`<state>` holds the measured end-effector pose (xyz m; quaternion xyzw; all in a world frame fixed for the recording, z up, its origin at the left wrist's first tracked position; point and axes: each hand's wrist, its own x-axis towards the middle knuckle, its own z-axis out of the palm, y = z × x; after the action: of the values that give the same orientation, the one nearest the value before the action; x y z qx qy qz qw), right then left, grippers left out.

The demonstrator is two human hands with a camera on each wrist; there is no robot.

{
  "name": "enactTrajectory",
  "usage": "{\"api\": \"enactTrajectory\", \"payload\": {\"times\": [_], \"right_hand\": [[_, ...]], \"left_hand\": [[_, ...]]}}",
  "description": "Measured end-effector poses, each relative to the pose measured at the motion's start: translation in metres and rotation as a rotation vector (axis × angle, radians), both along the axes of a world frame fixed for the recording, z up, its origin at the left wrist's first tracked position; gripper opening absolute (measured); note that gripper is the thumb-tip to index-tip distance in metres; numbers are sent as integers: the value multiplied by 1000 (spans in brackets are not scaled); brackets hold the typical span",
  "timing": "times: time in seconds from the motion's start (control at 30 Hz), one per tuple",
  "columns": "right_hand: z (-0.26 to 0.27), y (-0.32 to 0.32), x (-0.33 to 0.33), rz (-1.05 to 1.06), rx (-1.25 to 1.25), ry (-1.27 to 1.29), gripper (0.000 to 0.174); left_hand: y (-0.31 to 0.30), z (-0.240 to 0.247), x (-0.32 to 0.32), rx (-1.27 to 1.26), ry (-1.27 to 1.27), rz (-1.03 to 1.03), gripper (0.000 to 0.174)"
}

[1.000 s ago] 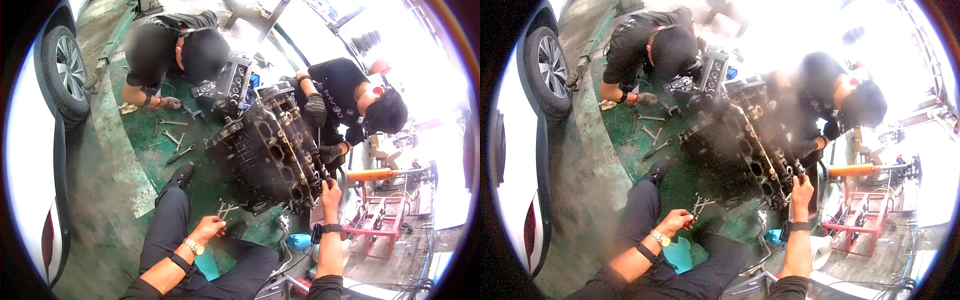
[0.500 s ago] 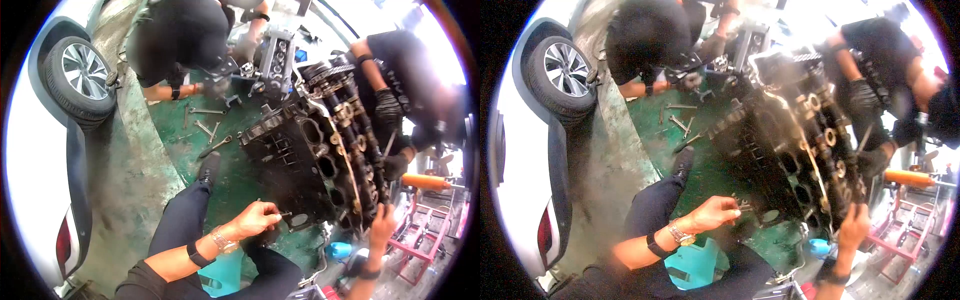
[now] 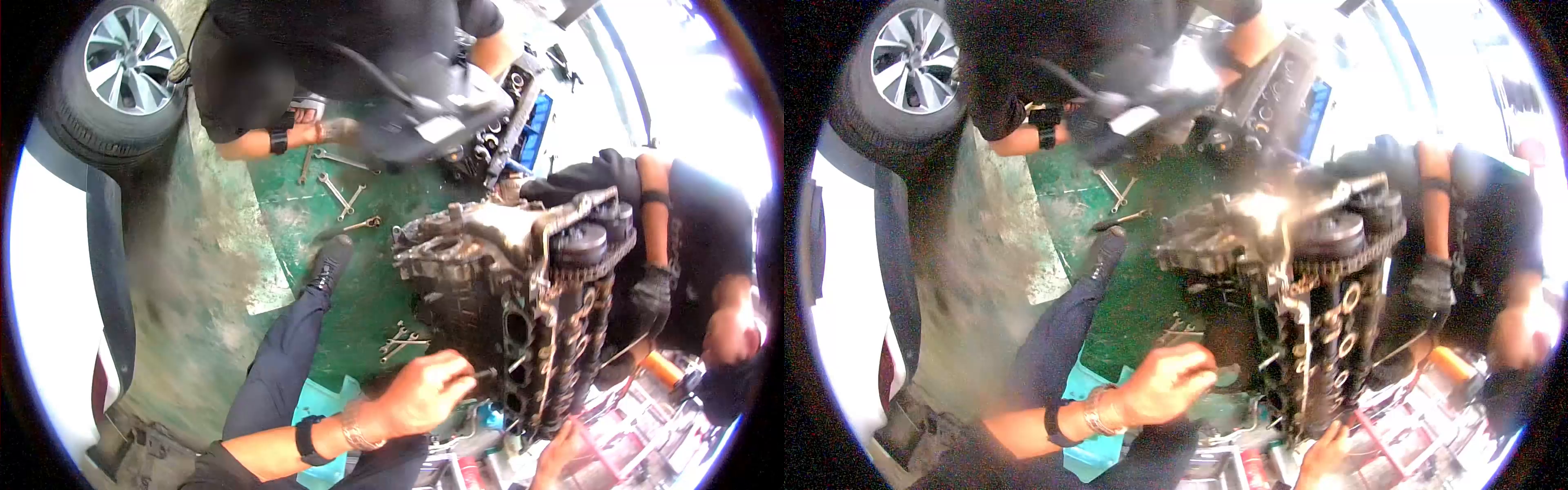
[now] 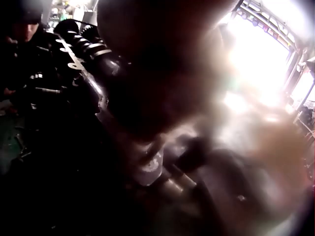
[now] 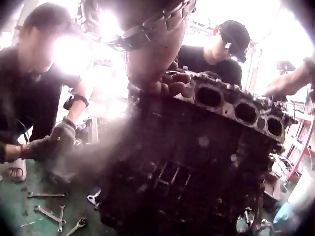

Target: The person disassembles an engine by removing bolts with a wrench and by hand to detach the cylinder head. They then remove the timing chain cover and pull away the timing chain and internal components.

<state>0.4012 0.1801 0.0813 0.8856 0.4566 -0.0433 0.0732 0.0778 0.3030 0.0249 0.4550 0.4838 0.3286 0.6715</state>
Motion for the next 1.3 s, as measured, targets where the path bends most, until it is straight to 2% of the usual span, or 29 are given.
{"api": "enactTrajectory", "payload": {"times": [0.03,0.07,0.17,0.3,0.43,0.5,0.57,0.63,0.77,0.83,0.9,1.03,1.3], "right_hand": [[-3,-1,5,-45,18,1,40],[5,12,-7,-145,-107,9,30],[8,24,-16,-235,-189,0,39],[-3,13,-5,-95,-92,-81,45],[0,23,-20,-160,-88,-61,42],[-11,9,-8,-92,-6,-104,41],[-14,10,-7,-91,-33,-156,41],[-8,22,-14,-163,-148,-93,43],[-16,12,-3,-137,-131,-144,45],[-22,9,-1,-101,-93,-194,44],[-20,14,-8,-204,-116,-172,44],[-21,14,-8,-153,-80,-173,44],[-26,13,-11,-124,-1,-232,38]], "left_hand": [[5,4,5,38,-13,5,12],[12,10,8,59,-49,5,12],[31,23,18,77,-140,-55,14],[48,36,37,94,-262,-96,15],[55,34,48,70,-249,-86,14],[55,33,46,52,-242,-82,15],[56,32,44,47,-195,-73,14],[55,28,45,48,-183,-75,15],[57,25,37,-15,-137,-143,15],[57,17,30,-4,-160,-110,16],[51,9,32,-26,-122,-83,15],[55,2,27,-49,-87,-142,14],[66,-2,20,-144,-101,-118,13]]}}
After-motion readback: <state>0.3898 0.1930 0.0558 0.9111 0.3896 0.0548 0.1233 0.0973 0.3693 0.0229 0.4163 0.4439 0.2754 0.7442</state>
